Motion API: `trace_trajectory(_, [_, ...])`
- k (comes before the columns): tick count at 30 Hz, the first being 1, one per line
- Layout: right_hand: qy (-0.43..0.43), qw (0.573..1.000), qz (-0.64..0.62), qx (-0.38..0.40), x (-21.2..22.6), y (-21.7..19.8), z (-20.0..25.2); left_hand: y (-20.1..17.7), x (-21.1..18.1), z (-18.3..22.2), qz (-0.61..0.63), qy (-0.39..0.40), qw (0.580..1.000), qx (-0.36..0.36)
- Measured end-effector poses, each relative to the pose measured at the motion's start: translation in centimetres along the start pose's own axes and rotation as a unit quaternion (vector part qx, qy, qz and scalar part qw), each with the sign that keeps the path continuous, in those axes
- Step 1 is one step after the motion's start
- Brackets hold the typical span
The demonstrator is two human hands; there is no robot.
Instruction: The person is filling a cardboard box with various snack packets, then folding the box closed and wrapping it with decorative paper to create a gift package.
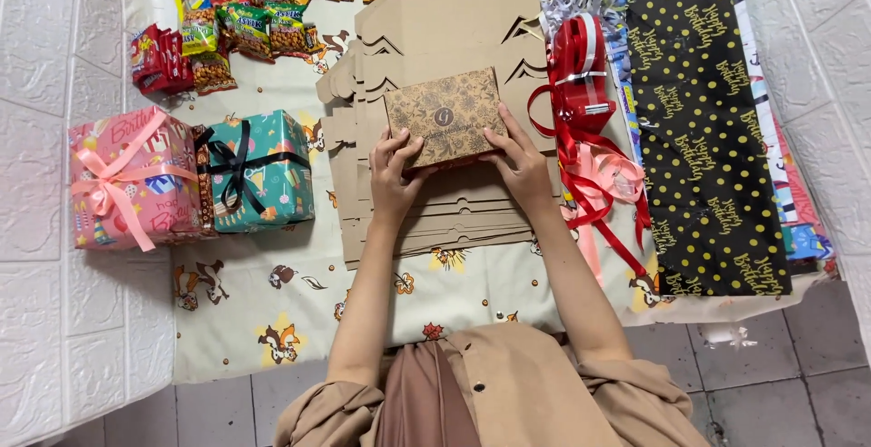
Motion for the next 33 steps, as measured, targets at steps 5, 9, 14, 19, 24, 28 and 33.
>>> trace_trajectory(5, [0.013, 1.000, 0.016, 0.012, 1.0, -0.6, -1.0, 0.1, 0.4, -0.4, 0.010, 0.001, 1.000, -0.001])
trace_trajectory(9, [0.042, 0.997, 0.013, 0.069, 1.3, -0.8, -1.4, 0.0, 0.5, -0.5, 0.007, -0.003, 1.000, -0.001])
trace_trajectory(14, [0.084, 0.980, -0.033, 0.176, 1.8, -2.1, -2.8, -0.1, 0.2, -0.7, 0.010, -0.013, 1.000, -0.001])
trace_trajectory(19, [0.117, 0.989, 0.075, 0.058, -1.7, -7.5, -5.0, -0.1, 0.1, -0.6, 0.021, -0.014, 1.000, -0.006])
trace_trajectory(24, [0.312, 0.882, 0.335, 0.109, -15.2, -9.0, -2.6, -0.2, -0.1, -0.7, 0.021, -0.007, 1.000, -0.008])
trace_trajectory(28, [0.374, 0.869, 0.282, 0.161, -17.8, -8.3, -2.1, -0.2, -0.2, -0.7, 0.022, -0.019, 1.000, -0.012])
trace_trajectory(33, [0.391, 0.888, 0.191, 0.149, -18.0, -8.9, -2.7, 0.0, 0.2, -0.5, 0.017, -0.029, 0.999, -0.008])
Point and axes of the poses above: each hand's wrist, its own z-axis away from the middle knuckle, its own y-axis out of the palm, x = y × z, the point moved 7 cm from there along -z, towards the middle knuckle, and after that the axes turned 10 degrees about z, right-handed, at the moved point
